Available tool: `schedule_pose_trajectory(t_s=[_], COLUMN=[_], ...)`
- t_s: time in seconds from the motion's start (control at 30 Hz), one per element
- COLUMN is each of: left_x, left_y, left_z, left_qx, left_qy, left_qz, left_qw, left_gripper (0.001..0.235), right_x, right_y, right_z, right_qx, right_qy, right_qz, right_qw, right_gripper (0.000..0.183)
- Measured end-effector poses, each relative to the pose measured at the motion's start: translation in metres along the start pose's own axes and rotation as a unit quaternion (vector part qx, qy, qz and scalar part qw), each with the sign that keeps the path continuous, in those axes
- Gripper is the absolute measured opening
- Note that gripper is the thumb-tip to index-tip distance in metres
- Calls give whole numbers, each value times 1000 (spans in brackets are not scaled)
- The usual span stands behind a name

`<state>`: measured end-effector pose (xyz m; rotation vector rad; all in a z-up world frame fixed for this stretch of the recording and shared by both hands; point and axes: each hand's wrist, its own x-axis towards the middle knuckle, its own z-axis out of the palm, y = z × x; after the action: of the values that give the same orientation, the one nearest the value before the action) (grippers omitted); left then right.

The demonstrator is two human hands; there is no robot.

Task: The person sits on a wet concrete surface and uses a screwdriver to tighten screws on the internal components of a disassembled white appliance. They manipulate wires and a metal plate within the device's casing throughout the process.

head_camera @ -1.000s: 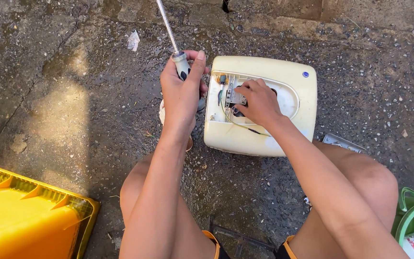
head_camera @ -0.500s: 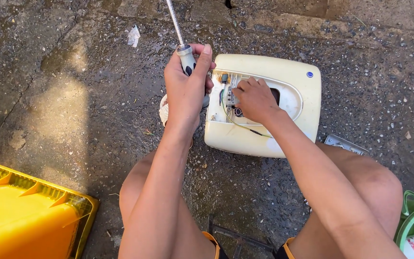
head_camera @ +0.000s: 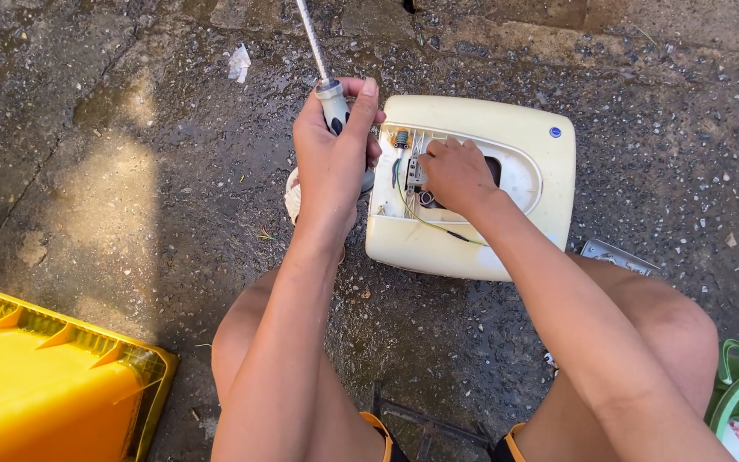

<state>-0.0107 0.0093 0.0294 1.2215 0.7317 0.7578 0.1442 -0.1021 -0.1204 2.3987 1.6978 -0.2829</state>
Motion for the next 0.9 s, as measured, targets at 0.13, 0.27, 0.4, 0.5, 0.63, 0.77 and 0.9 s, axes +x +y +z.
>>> schedule_pose_trajectory(t_s=[0.13, 0.27, 0.4, 0.5, 0.63, 0.77, 0.9], left_x=[0, -1, -1, 0, 1, 1, 0], left_y=[-1, 0, 1, 0, 0, 0, 1], left_z=[1, 2, 3, 4, 4, 5, 5], left_qx=[12, 18, 24, 28, 30, 25, 30], left_qy=[-4, -4, -2, -3, 0, -2, 2], left_qz=[2, 4, -2, 2, -1, 4, -5], left_qw=[1000, 1000, 1000, 1000, 1000, 1000, 1000], left_gripper=[16, 17, 17, 17, 17, 18, 19], right_x=[1, 0, -1, -2, -5, -7, -10], right_y=[-1, -2, -3, -4, -4, -1, 0], right_z=[2, 6, 6, 6, 12, 16, 13], right_qx=[-10, -24, -10, 0, 15, 33, 63], right_qy=[-12, 3, 1, -1, 33, 29, 44], right_qz=[3, -3, 8, 13, 19, 28, 39], right_qw=[1000, 1000, 1000, 1000, 999, 999, 996], right_gripper=[37, 29, 28, 29, 31, 41, 41])
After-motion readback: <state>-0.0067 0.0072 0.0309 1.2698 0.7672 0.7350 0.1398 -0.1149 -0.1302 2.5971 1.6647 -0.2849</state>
